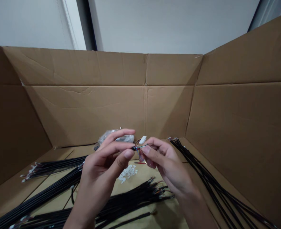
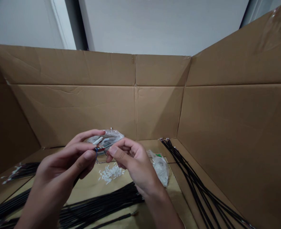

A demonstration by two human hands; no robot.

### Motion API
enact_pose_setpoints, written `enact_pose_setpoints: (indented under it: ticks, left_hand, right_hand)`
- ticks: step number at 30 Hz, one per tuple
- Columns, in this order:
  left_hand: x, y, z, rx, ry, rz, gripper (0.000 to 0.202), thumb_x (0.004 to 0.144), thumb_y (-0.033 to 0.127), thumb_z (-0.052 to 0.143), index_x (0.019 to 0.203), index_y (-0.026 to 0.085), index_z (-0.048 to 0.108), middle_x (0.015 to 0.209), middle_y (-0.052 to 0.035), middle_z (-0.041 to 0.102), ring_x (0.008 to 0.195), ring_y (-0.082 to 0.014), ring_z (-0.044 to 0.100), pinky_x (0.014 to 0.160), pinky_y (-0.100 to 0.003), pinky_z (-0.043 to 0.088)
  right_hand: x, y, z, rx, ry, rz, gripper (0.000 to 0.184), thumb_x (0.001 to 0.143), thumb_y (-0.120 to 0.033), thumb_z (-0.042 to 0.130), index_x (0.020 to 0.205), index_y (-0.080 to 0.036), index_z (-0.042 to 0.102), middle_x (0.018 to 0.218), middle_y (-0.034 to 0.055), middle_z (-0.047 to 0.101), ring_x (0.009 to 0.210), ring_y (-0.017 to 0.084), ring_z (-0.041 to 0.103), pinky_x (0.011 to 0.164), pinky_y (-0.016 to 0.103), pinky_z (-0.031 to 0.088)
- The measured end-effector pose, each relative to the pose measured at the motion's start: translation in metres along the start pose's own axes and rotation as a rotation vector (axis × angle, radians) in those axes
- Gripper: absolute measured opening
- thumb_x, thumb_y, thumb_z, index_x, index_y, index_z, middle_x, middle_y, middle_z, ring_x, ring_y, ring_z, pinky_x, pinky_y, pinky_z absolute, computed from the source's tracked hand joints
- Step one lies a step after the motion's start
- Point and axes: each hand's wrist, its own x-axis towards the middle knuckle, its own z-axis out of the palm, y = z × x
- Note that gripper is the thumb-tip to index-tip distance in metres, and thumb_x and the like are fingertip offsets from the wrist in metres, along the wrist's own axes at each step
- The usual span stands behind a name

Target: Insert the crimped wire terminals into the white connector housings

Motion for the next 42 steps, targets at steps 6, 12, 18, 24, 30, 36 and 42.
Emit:
enact_pose_setpoints:
  ticks: [6, 12, 18, 24, 30, 36, 42]
  left_hand:
    - [0.0011, -0.0010, -0.0024, -0.033, 0.007, -0.007, 0.015, 0.094, 0.036, 0.074, 0.083, 0.033, 0.083, 0.122, -0.0032, 0.073, 0.088, -0.0154, 0.065, 0.054, -0.018, 0.047]
    - [0.0001, 0.0013, -0.0008, 0.002, 0.055, 0.006, 0.016, 0.094, 0.036, 0.073, 0.082, 0.034, 0.083, 0.118, -0.0037, 0.073, 0.092, -0.0180, 0.064, 0.044, -0.021, 0.035]
    - [0.0021, 0.0042, -0.0009, 0.023, 0.042, 0.022, 0.015, 0.095, 0.035, 0.072, 0.084, 0.036, 0.083, 0.117, -0.0007, 0.072, 0.067, -0.0115, 0.050, 0.044, -0.023, 0.033]
    - [-0.0007, 0.0026, 0.0008, 0.009, 0.034, 0.009, 0.017, 0.093, 0.034, 0.074, 0.078, 0.031, 0.081, 0.117, -0.0027, 0.071, 0.080, -0.0137, 0.059, 0.044, -0.020, 0.034]
    - [0.0006, 0.0031, 0.0022, -0.051, 0.056, -0.013, 0.014, 0.094, 0.034, 0.073, 0.083, 0.033, 0.082, 0.122, -0.0029, 0.070, 0.100, -0.0174, 0.066, 0.046, -0.016, 0.037]
    - [-0.0012, 0.0031, 0.0021, -0.049, 0.056, -0.051, 0.013, 0.092, 0.035, 0.075, 0.083, 0.034, 0.084, 0.122, -0.0015, 0.071, 0.107, -0.0183, 0.064, 0.050, -0.013, 0.040]
    - [-0.0027, 0.0051, 0.0013, -0.084, 0.021, -0.076, 0.010, 0.090, 0.036, 0.077, 0.085, 0.033, 0.084, 0.123, 0.0006, 0.071, 0.062, -0.0029, 0.056, 0.050, -0.011, 0.043]
  right_hand:
    - [-0.0044, -0.0020, 0.0041, -0.006, 0.048, -0.012, 0.026, 0.084, -0.042, 0.083, 0.082, -0.022, 0.068, 0.072, -0.0034, 0.063, 0.061, 0.011, 0.043, 0.058, 0.025, 0.032]
    - [-0.0052, -0.0042, 0.0034, -0.035, 0.064, 0.006, 0.023, 0.081, -0.043, 0.084, 0.083, -0.023, 0.071, 0.075, -0.0015, 0.062, 0.062, 0.012, 0.042, 0.057, 0.025, 0.032]
    - [-0.0047, -0.0027, 0.0022, -0.018, 0.058, -0.037, 0.016, 0.085, -0.039, 0.082, 0.085, -0.024, 0.076, 0.080, -0.0001, 0.067, 0.065, 0.012, 0.046, 0.059, 0.025, 0.035]
    - [-0.0035, -0.0008, 0.0008, 0.121, -0.036, 0.047, 0.019, 0.084, -0.035, 0.085, 0.084, -0.021, 0.072, 0.073, -0.0035, 0.061, 0.059, 0.009, 0.044, 0.056, 0.023, 0.032]
    - [-0.0020, 0.0031, 0.0050, 0.144, -0.057, 0.061, 0.029, 0.083, -0.039, 0.089, 0.084, -0.019, 0.069, 0.073, -0.0042, 0.060, 0.057, 0.007, 0.043, 0.054, 0.023, 0.029]
    - [-0.0027, 0.0032, 0.0077, 0.156, -0.032, 0.060, 0.026, 0.085, -0.041, 0.086, 0.086, -0.019, 0.072, 0.077, -0.0018, 0.063, 0.059, 0.008, 0.046, 0.055, 0.023, 0.033]
    - [-0.0065, -0.0007, 0.0079, 0.274, -0.056, 0.063, 0.015, 0.089, -0.035, 0.084, 0.095, -0.023, 0.078, 0.088, -0.0008, 0.071, 0.067, 0.008, 0.056, 0.060, 0.019, 0.040]
